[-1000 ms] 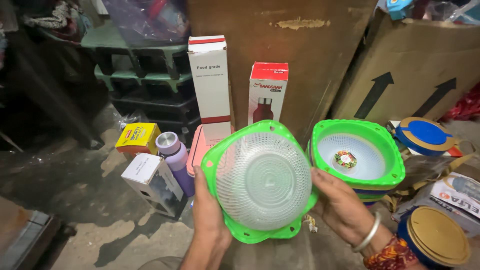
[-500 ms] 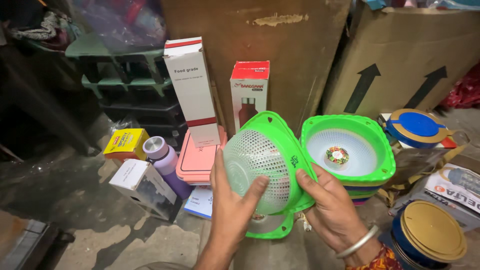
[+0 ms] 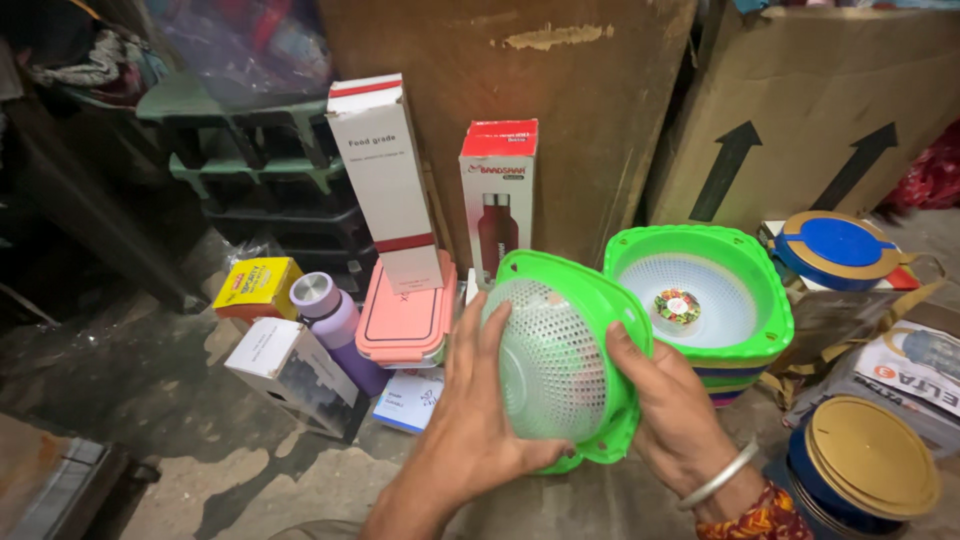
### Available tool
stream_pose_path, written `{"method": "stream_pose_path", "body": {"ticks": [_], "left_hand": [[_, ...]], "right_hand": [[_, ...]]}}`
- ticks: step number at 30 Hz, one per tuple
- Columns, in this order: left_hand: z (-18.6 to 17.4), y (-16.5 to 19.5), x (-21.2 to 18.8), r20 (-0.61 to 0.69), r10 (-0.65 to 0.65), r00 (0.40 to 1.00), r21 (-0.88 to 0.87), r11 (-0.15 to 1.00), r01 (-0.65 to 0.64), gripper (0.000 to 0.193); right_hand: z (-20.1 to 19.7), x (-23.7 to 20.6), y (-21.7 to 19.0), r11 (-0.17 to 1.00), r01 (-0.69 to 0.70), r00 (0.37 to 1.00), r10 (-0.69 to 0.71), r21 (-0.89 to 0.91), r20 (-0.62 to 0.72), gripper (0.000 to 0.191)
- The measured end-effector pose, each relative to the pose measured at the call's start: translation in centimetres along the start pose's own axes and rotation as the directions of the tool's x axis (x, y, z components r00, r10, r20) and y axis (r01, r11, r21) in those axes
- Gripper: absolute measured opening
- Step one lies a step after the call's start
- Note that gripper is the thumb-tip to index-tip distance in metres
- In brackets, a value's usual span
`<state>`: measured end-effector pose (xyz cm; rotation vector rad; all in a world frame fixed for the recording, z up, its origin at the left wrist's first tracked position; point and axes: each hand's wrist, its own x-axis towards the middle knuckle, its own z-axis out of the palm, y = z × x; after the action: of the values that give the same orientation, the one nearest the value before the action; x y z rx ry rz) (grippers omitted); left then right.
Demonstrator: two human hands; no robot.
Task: The person picks up a green plastic colander and inspects it by turning it over, pressing on the mesh, and removing a small sticker from the bottom. They continue to rotate and examine the colander throughout the clip.
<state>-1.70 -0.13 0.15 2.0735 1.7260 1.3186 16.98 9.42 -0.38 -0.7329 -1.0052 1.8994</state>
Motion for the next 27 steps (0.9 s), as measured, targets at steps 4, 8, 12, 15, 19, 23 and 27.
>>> {"method": "stream_pose_path", "body": {"ticks": [4, 8, 12, 15, 19, 23, 27], "left_hand": [[1.2, -0.2, -0.4, -0.094, -0.017, 0.995, -0.059, 0.998, 0.012, 0.130], [2.3, -0.1, 0.6, -0.136, -0.414, 0.900, -0.303, 0.882, 0.361, 0.106], [0.8, -0.6, 1.3, 0.358, -0.713, 0.603, -0.739, 0.178, 0.649, 0.099], [0.5, -0.2, 1.4, 0.183, -0.645, 0.742, -0.748, 0.399, 0.531, 0.102], [0.4, 0.0, 0.5, -0.209, -0.254, 0.944, -0.188, 0.958, 0.216, 0.120], [0.9, 0.1, -0.2, -0.167, -0.107, 0.980, -0.016, 0.994, 0.106, 0.129], [2.1, 0.1, 0.1, -0.198, -0.145, 0.969, -0.087, 0.988, 0.130, 0.132]], "right_hand": [[0.3, -0.1, 1.0, 0.993, 0.050, 0.999, -0.050, -0.111, 0.005, 0.042], [0.6, -0.7, 2.2, 0.973, 0.126, 0.992, -0.118, -0.196, 0.054, 0.042], [0.7, -1.1, 2.2, 0.982, 0.102, 0.992, -0.089, -0.160, 0.087, 0.043], [0.5, -1.2, 1.5, 0.985, 0.086, 0.993, -0.074, -0.152, 0.088, 0.042], [0.0, -1.0, 0.6, 0.988, 0.078, 0.991, -0.063, -0.132, 0.117, 0.038], [-0.5, -0.5, 0.5, 0.976, 0.069, 0.997, -0.061, -0.205, 0.044, 0.041], [-0.7, -0.3, 1.0, 0.962, 0.131, 0.991, -0.132, -0.240, 0.010, 0.046]]}}
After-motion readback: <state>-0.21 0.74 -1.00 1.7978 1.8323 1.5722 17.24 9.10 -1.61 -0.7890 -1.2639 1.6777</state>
